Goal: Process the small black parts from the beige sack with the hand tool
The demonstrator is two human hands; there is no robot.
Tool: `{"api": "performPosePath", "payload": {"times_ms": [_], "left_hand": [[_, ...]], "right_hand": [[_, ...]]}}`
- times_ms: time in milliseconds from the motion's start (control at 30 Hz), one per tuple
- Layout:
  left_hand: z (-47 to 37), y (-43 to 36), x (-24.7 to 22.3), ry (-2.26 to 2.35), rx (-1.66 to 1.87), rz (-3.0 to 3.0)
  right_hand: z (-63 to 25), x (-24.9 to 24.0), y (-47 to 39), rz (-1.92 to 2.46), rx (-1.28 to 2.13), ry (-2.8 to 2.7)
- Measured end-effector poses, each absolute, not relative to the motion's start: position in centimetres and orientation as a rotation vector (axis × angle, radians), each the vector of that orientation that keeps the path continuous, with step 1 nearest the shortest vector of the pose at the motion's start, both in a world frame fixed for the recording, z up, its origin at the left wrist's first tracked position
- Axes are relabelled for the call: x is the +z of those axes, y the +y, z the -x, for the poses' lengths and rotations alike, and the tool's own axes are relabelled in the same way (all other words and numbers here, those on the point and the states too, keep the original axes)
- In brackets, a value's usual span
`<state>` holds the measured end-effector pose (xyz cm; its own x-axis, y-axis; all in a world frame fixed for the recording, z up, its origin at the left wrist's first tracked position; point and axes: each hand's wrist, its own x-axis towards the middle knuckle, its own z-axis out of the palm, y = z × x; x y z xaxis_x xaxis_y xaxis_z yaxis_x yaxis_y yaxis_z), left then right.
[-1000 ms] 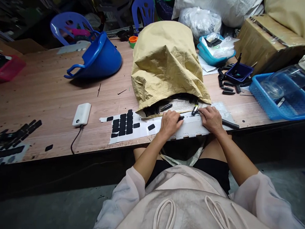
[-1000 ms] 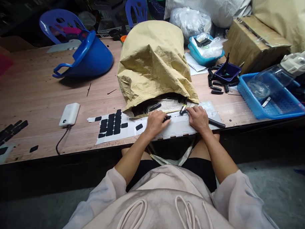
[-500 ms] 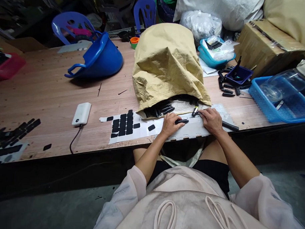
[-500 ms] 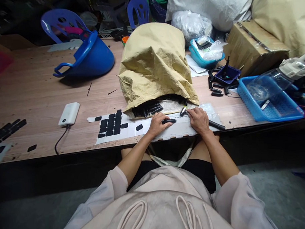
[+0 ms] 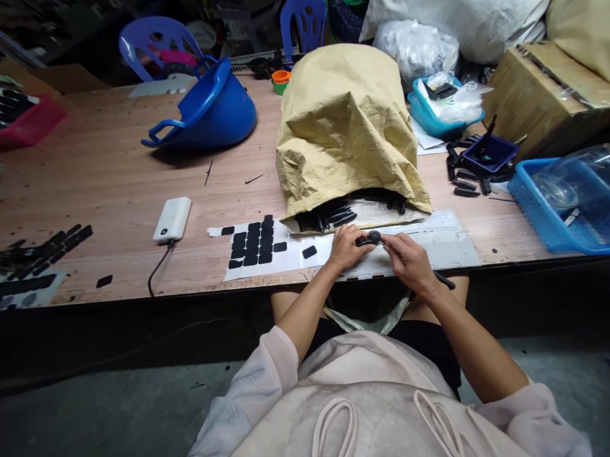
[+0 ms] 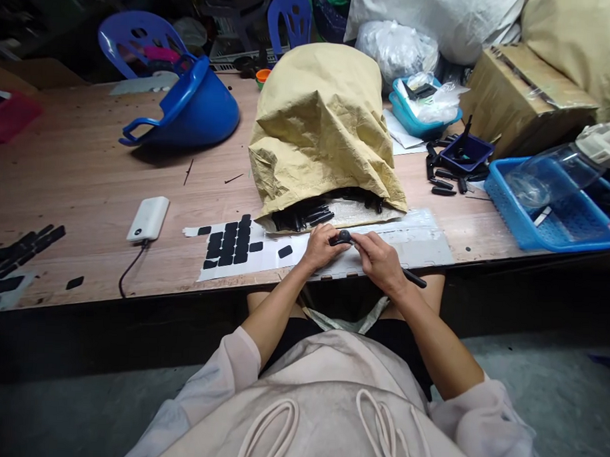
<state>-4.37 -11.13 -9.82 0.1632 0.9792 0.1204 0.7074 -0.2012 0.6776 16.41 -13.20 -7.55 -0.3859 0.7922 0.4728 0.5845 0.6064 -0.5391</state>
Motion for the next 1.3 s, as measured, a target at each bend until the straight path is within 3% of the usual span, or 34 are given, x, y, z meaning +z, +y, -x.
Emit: {"api": "performPosePath", "payload": {"times_ms": [467,833,1100,1300], "left_hand": [[4.2,-11.2,-9.9,1.599,0.768,-1.961],[4.7,-11.1,-9.7,1.564,0.703,-1.984],[4.6,-11.2,-9.0,1.607,0.676,-2.026],[2.4,-19.1,-9.0,1.108,0.731,-2.258]], "right_hand": [[-18.6,-8.0,-12.2,1.176,0.326,-2.064],[-23.9,-9.5,-7.6,1.417,-0.144,-2.269],[-23.7,-10.2,-7.7,1.410,-0.095,-2.261],[-23.5,-10.3,-7.7,1.432,-0.138,-2.254]]}}
